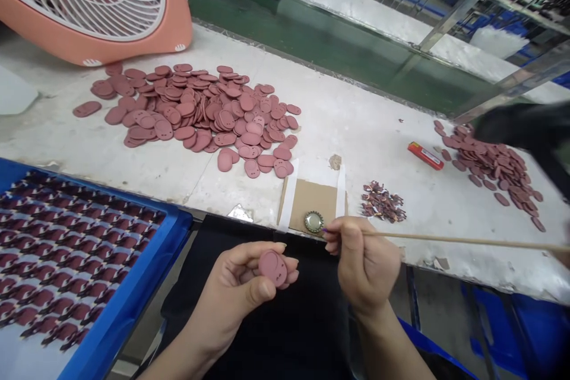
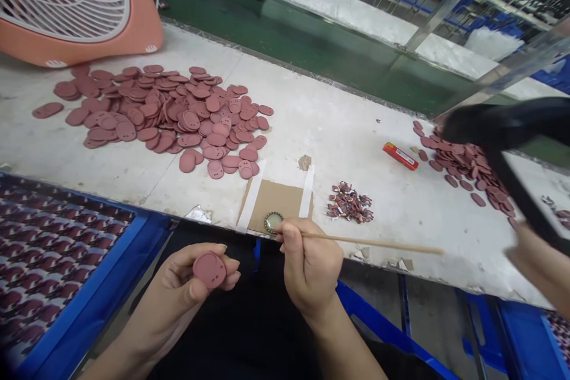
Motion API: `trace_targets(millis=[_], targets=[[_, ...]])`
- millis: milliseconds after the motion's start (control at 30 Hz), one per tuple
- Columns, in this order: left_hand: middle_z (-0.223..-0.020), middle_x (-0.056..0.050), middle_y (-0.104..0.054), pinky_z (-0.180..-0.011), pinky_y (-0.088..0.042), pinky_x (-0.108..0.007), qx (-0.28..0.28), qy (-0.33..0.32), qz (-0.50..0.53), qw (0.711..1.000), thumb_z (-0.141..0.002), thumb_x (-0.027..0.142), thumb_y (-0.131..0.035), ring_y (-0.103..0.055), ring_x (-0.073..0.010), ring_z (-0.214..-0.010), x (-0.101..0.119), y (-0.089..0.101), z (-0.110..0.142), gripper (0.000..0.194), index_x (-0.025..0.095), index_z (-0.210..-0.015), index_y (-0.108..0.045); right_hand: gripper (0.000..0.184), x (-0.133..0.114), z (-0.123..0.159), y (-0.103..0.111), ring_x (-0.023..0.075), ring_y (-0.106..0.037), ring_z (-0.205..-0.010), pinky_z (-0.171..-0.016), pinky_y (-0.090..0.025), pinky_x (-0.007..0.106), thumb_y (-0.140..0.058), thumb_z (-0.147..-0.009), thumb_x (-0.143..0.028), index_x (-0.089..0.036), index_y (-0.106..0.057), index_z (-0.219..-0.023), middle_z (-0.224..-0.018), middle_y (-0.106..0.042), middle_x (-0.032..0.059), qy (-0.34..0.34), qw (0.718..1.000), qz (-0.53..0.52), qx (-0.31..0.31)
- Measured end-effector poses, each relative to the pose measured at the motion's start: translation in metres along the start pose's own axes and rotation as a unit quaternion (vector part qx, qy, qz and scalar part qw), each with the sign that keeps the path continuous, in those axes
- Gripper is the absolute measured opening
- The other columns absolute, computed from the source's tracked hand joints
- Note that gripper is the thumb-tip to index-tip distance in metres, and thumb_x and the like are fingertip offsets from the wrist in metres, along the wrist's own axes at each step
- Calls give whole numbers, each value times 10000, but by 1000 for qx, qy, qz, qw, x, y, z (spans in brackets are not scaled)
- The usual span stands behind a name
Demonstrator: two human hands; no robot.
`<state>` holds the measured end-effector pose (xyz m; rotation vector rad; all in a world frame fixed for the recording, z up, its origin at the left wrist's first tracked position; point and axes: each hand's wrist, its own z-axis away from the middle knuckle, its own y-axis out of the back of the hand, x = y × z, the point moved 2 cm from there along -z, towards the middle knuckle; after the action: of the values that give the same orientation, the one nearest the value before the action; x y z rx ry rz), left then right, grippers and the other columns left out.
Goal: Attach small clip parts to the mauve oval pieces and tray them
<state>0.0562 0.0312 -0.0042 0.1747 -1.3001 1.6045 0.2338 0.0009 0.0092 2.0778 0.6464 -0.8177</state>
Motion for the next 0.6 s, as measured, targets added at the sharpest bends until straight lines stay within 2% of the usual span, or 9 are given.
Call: trace_targets(millis=[233,400,533,600], targets=[[-767,-15,-819,-710,-599,-174,1,3,-7,1000,-606,325,-902,-763,-148,-707,-1,-2,-2,285,257,-868,-811,223,11,-1,-6,105,-642,-596,-539,-494,199,-500,-1006,-226,-173,-666,-866,-781,-692,9,17,998,44,-28],[-769,-23,-820,-709,-603,-179,4,3,-9,1000,-602,328,-904,-764,-153,-702,-2,-2,-2,289,253,-866,-813,218,13,-3,-7,107,-638,-596,-522,-490,196,-521,-995,-221,-169,-671,-846,-767,-685,13,11,999,31,-25],[-782,-20,-821,-716,-600,-173,-8,2,-3,1000,-621,319,-894,-767,-153,-718,-2,0,-3,279,260,-881,-812,267,1,1,-3,85,-616,-570,-504,-495,179,-453,-1024,-184,-178,-650,-843,-734,-648,-4,-13,1000,-20,3],[-813,-19,-824,-733,-600,-177,-36,6,-5,999,-647,305,-881,-771,-158,-751,-3,1,-4,264,271,-900,-809,299,-10,6,0,83,-608,-555,-480,-497,181,-398,-1046,-193,-184,-635,-864,-734,-631,-4,-27,997,-66,18]])
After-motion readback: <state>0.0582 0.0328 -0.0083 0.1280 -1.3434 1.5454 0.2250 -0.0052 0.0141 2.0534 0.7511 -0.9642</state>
